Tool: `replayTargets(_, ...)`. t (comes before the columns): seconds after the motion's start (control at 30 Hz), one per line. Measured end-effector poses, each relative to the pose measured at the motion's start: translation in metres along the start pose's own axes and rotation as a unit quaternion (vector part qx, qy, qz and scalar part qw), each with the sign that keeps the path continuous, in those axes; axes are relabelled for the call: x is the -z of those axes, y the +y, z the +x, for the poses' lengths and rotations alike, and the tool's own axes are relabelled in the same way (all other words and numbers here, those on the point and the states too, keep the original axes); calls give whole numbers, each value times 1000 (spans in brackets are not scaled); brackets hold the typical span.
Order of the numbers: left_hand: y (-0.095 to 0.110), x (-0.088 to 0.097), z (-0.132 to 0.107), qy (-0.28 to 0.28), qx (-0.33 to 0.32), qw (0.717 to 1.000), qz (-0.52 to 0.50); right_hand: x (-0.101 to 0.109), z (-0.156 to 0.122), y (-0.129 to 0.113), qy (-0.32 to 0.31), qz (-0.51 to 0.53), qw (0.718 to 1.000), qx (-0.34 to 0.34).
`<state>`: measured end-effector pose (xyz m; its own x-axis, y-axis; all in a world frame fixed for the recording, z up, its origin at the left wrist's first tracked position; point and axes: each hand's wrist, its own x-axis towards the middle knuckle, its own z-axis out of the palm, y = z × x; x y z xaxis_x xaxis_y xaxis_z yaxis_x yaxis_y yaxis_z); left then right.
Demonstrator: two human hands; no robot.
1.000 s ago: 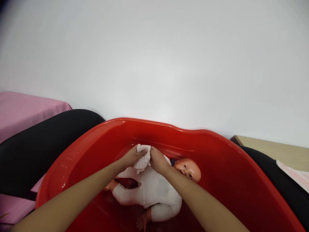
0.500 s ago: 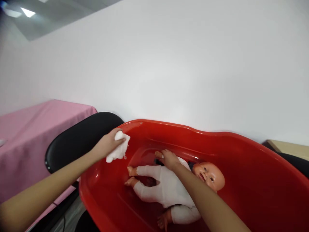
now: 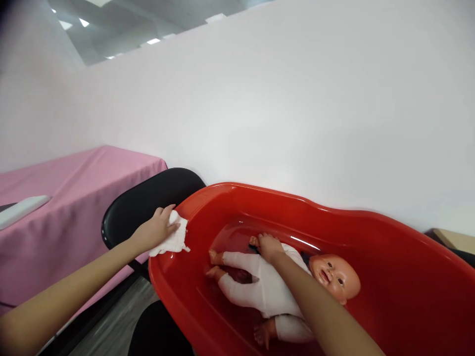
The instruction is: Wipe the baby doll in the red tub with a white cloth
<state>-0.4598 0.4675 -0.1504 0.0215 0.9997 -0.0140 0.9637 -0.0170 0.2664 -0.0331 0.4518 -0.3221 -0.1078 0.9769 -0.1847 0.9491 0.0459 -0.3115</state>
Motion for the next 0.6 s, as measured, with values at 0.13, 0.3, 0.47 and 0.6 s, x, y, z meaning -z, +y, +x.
replayTargets(0.13,0,-9,-5,43,-81,983,157,-3,-10,-3,0,-11,1000,5)
replayTargets(0.3,20,-4,-18,109,-187,955,204,6,-17,-10,0,-21,1000,-1)
replayTargets(0.47,73,-28,-52,-20,-272,942,194,41,-27,14,0,-16,1000,-16)
replayTargets(0.6,123,-81,-81,-227,-400,876,146,81,-44,73,-11,-19,996,-86)
